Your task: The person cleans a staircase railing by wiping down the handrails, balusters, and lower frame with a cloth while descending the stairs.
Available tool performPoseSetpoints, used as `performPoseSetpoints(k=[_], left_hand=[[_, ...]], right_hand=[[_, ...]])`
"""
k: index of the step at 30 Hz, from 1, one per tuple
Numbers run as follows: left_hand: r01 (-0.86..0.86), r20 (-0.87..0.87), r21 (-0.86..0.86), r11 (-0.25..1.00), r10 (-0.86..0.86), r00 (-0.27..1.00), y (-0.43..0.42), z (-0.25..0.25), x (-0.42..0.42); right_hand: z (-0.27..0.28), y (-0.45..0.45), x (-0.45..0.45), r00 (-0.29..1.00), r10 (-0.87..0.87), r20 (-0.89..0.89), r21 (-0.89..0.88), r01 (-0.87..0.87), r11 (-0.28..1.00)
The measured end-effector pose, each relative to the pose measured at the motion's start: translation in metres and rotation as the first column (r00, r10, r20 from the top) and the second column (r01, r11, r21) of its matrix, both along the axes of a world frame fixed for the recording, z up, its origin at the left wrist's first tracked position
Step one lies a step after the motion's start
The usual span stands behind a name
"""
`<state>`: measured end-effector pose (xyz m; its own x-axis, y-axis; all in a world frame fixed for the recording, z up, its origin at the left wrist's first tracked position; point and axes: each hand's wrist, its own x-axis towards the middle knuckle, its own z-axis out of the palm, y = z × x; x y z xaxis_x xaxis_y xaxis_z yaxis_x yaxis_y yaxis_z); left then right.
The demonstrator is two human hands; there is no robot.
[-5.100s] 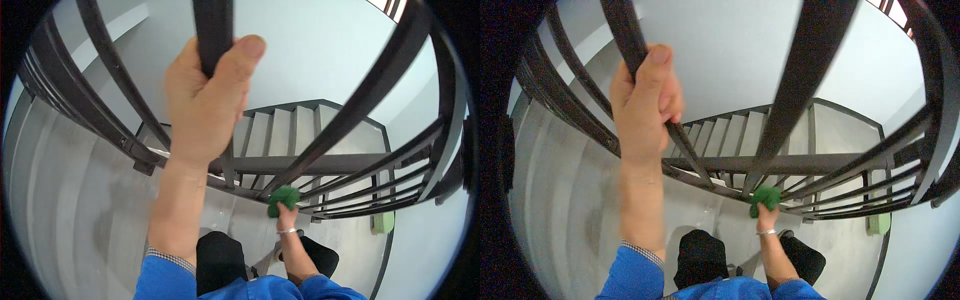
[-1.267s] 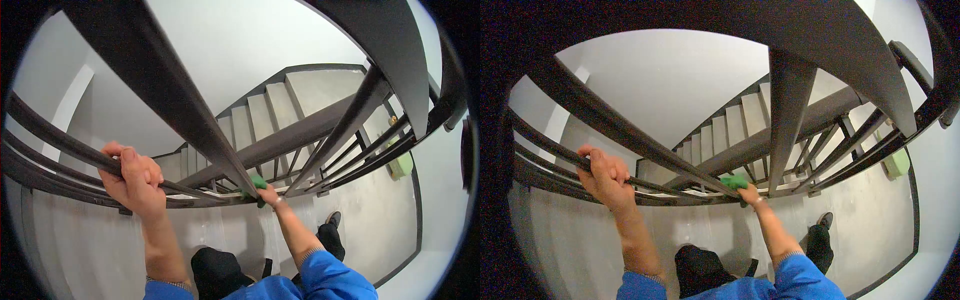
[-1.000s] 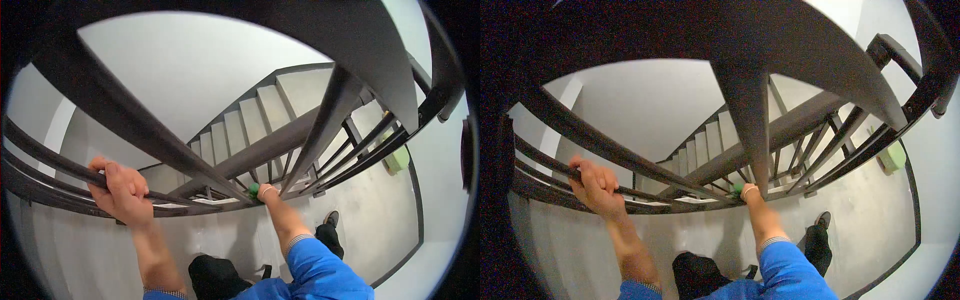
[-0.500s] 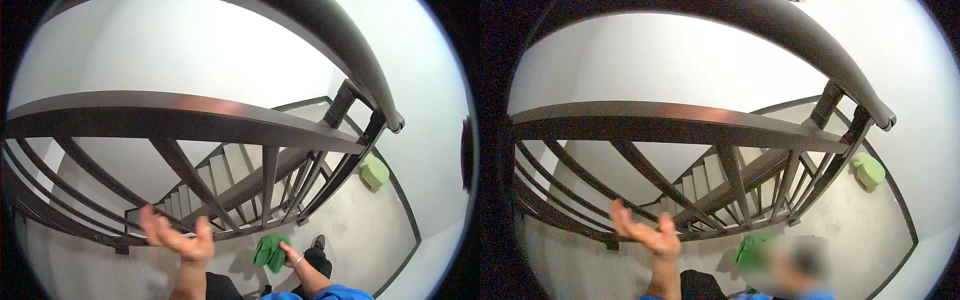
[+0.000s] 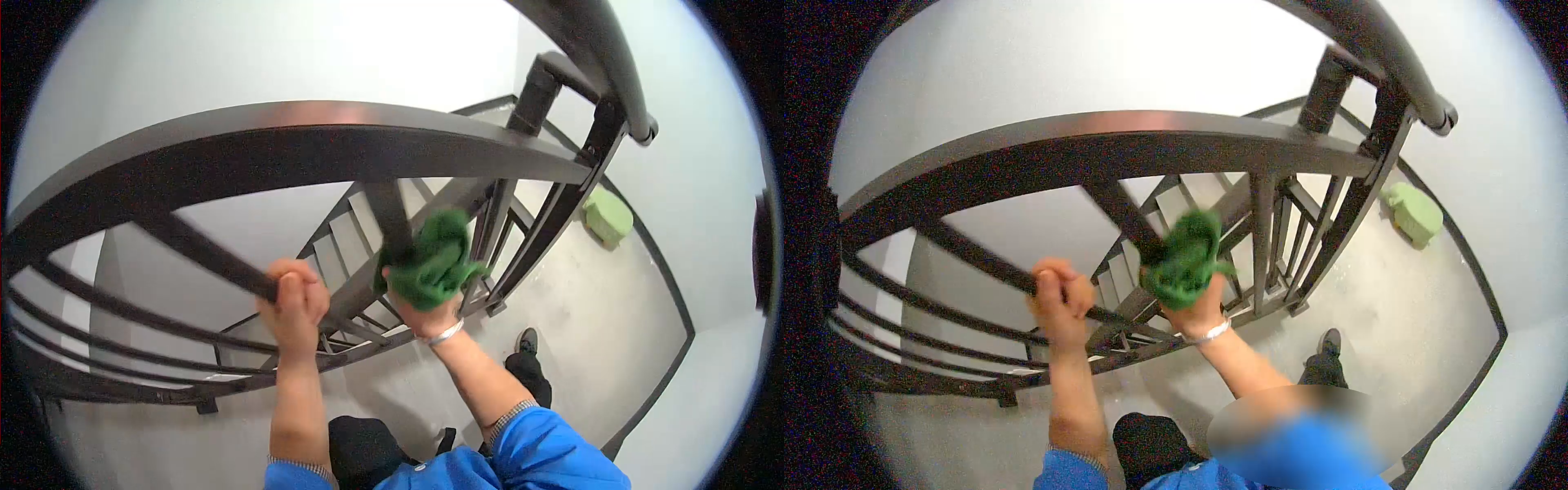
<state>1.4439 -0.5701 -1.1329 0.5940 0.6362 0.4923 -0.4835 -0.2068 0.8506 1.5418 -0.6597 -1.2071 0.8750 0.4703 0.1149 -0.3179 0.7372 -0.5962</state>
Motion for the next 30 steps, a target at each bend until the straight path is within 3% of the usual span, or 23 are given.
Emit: performPoseSetpoints(k=[1,2,3,5,7,8,10,11,12,13,14,16,18,19,22,24,28,30], left_hand=[[-0.004,0.030,0.010,1.000,0.003,1.000,0.003,-0.003,0.003],[-0.010,0.051,0.020,1.000,0.009,0.999,0.005,-0.003,0.006],[0.005,0.038,0.059,0.998,-0.007,0.999,0.007,-0.002,0.011],[-0.003,0.031,0.071,0.997,0.001,1.000,0.009,0.000,0.016],[-0.037,0.036,0.088,0.995,0.034,0.999,0.005,0.001,0.028],[-0.071,0.037,0.097,0.993,0.067,0.997,0.003,0.001,0.030],[0.041,0.018,0.174,0.984,-0.044,0.999,0.008,0.001,0.030],[0.026,0.027,0.201,0.979,-0.032,0.999,0.008,0.002,0.031],[0.028,0.021,0.206,0.978,-0.033,0.999,0.009,0.003,0.031],[0.016,0.025,0.205,0.979,-0.022,0.999,0.009,0.002,0.028],[0.005,0.024,0.205,0.979,-0.011,1.000,0.008,0.003,0.025],[-0.084,0.017,0.200,0.976,0.082,0.996,0.007,0.004,0.016],[-0.089,-0.002,0.218,0.972,0.092,0.996,0.006,0.004,0.013],[-0.089,-0.002,0.222,0.971,0.092,0.996,0.007,0.003,0.012],[-0.163,0.038,0.172,0.972,0.159,0.987,0.006,0.000,0.008],[-0.124,0.049,0.196,0.973,0.117,0.992,0.004,0.001,0.007],[-0.131,0.052,0.184,0.974,0.124,0.991,0.005,-0.002,0.010],[-0.136,0.048,0.182,0.974,0.130,0.990,0.007,-0.002,0.011]], right_hand=[[-0.030,-0.007,-0.001,0.998,0.028,-0.064,-0.004,-0.028,1.000],[-0.081,-0.009,0.003,0.952,-0.039,0.305,-0.358,0.152,0.921],[-0.138,-0.010,0.012,0.779,0.052,0.625,-0.573,0.412,0.709],[-0.225,-0.015,0.013,0.738,0.152,0.657,-0.653,0.458,0.603],[-0.278,-0.018,0.019,0.909,0.223,0.351,-0.742,0.125,0.659],[-0.293,-0.027,0.021,0.916,0.216,0.338,-0.741,0.118,0.661],[-0.295,-0.053,0.041,0.907,0.391,0.155,-0.859,-0.072,0.507],[-0.341,-0.048,0.047,0.727,0.406,0.554,-0.761,0.244,0.601],[-0.364,-0.047,0.053,0.730,0.403,0.552,-0.759,0.240,0.605],[-0.379,-0.051,0.055,0.657,0.473,0.587,-0.785,0.321,0.529],[-0.392,-0.056,0.053,0.580,0.545,0.606,-0.795,0.402,0.455],[-0.390,-0.065,0.058,0.566,0.602,0.564,-0.826,0.361,0.434],[-0.388,-0.073,0.060,0.459,0.648,0.608,-0.748,0.605,0.273],[-0.390,-0.070,0.059,0.458,0.646,0.610,-0.747,0.604,0.277],[-0.392,-0.054,0.024,0.554,0.543,0.631,-0.737,0.647,0.196],[-0.389,-0.036,-0.024,0.723,0.175,0.668,-0.744,0.648,0.161],[-0.396,-0.052,-0.043,0.772,0.196,0.605,-0.794,0.565,0.226],[-0.415,-0.056,-0.020,0.738,0.417,0.531,-0.809,0.588,-0.010]])
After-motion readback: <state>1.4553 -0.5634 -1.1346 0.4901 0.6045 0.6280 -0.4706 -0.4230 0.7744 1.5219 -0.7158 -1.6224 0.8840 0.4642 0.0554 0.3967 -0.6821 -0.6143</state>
